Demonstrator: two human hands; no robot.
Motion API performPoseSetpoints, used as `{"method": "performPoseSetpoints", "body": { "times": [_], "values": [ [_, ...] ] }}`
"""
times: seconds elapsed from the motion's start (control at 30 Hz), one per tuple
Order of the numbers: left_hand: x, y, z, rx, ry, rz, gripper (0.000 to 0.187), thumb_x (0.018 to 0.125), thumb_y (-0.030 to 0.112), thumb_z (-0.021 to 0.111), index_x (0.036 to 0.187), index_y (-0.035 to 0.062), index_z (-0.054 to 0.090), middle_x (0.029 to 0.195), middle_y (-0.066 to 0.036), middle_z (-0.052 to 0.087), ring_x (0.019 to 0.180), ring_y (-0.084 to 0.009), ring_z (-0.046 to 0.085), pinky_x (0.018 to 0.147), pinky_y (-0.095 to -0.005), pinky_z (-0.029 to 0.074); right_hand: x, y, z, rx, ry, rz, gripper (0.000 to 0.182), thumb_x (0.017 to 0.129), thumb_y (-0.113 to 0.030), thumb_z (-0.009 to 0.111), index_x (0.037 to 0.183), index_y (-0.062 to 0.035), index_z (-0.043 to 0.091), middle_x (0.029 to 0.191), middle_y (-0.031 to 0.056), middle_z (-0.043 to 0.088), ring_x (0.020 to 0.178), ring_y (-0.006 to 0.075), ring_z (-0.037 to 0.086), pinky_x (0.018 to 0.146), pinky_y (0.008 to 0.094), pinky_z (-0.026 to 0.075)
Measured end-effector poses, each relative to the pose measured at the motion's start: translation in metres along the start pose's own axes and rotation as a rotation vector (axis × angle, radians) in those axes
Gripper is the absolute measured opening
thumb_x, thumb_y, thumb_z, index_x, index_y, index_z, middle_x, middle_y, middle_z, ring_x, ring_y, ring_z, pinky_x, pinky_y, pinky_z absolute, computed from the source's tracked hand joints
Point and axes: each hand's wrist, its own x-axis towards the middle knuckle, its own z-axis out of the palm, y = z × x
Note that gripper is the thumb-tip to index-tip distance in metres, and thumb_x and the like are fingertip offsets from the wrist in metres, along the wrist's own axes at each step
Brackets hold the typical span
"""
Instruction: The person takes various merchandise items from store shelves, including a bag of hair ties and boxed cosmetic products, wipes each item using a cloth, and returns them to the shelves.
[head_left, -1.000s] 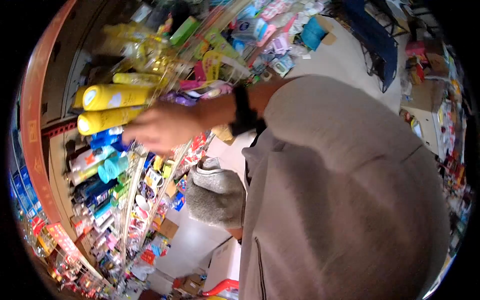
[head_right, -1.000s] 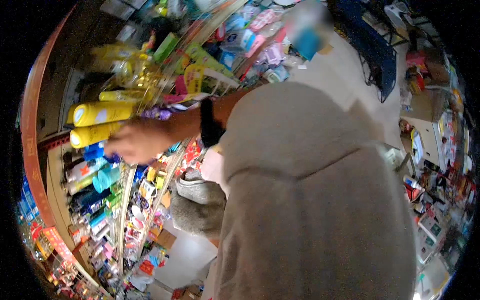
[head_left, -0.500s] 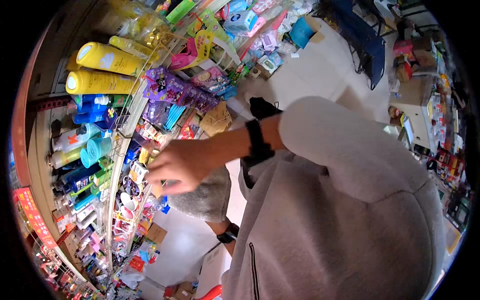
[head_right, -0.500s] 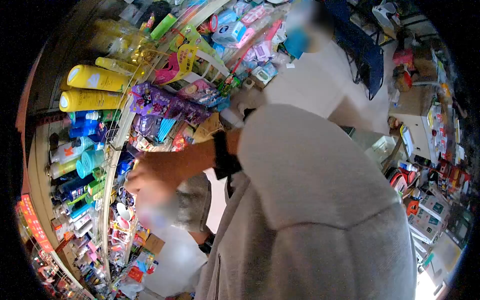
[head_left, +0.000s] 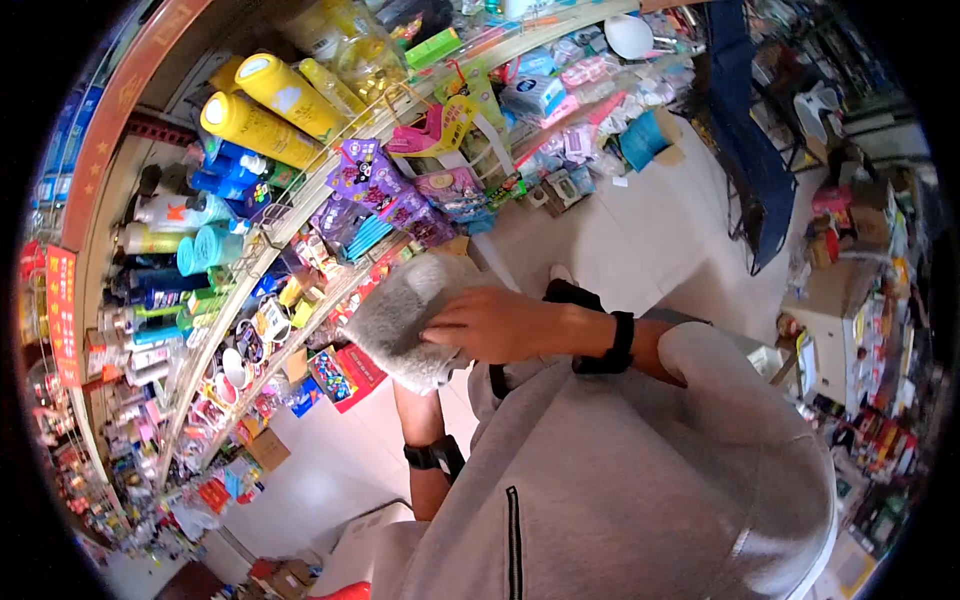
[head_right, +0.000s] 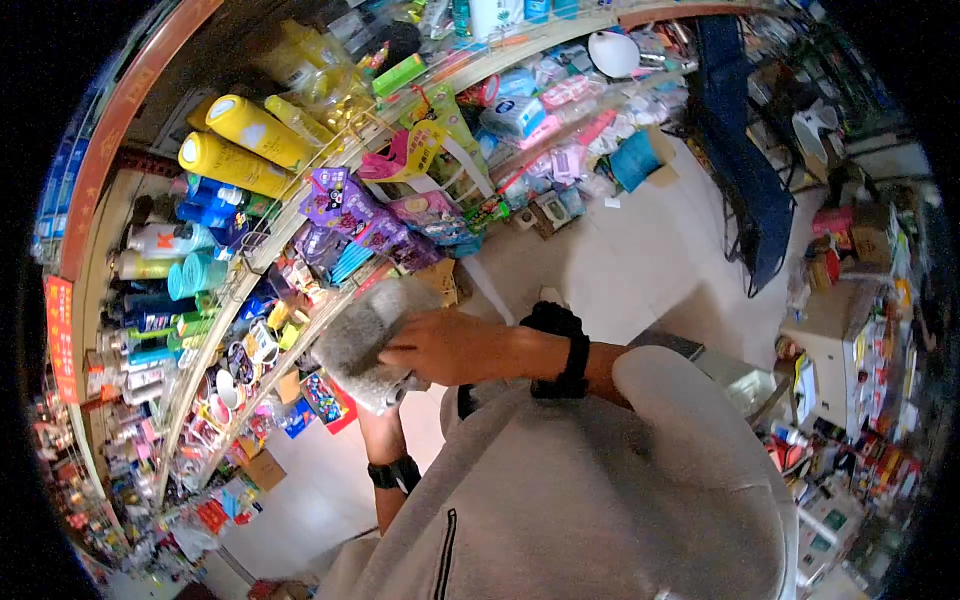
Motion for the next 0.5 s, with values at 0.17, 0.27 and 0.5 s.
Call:
{"method": "performPoseSetpoints", "body": {
  "times": [0.17,0.27,0.5],
  "values": [
    [0.004,-0.011,0.035,-0.007,-0.078,0.065,0.048,0.078,0.01,0.064,0.124,0.0013,0.055,0.122,-0.009,0.06,0.114,-0.0245,0.055,0.1,-0.035,0.04,-0.027,0.007,-0.067,0.258,0.012,0.336,0.023,0.091,-0.014,0.058,0.107,0.0026,0.06,0.081,0.0172,0.064,0.079,0.032,0.066,0.07,0.0424,0.051],
    [0.012,-0.022,0.072,-0.367,-0.004,0.028,0.049,0.096,0.029,0.055,0.134,-0.0009,0.049,0.127,-0.012,0.058,0.118,-0.0259,0.053,0.104,-0.0347,0.039,-0.055,0.034,-0.093,0.591,0.024,0.747,0.026,0.095,-0.023,0.06,0.104,0.0017,0.06,0.086,0.0113,0.066,0.081,0.0218,0.067,0.069,0.0383,0.052],
    [0.027,-0.026,0.121,-1.068,-0.2,-0.352,0.108,0.084,0.082,0.034,0.148,-0.0053,0.028,0.149,-0.021,0.04,0.136,-0.0352,0.041,0.116,-0.0457,0.03,-0.117,0.092,-0.121,1.495,0.664,1.07,0.035,0.093,-0.034,0.064,0.113,-0.0045,0.064,0.103,0.0064,0.067,0.09,0.0167,0.066,0.079,0.0321,0.053]
  ]
}}
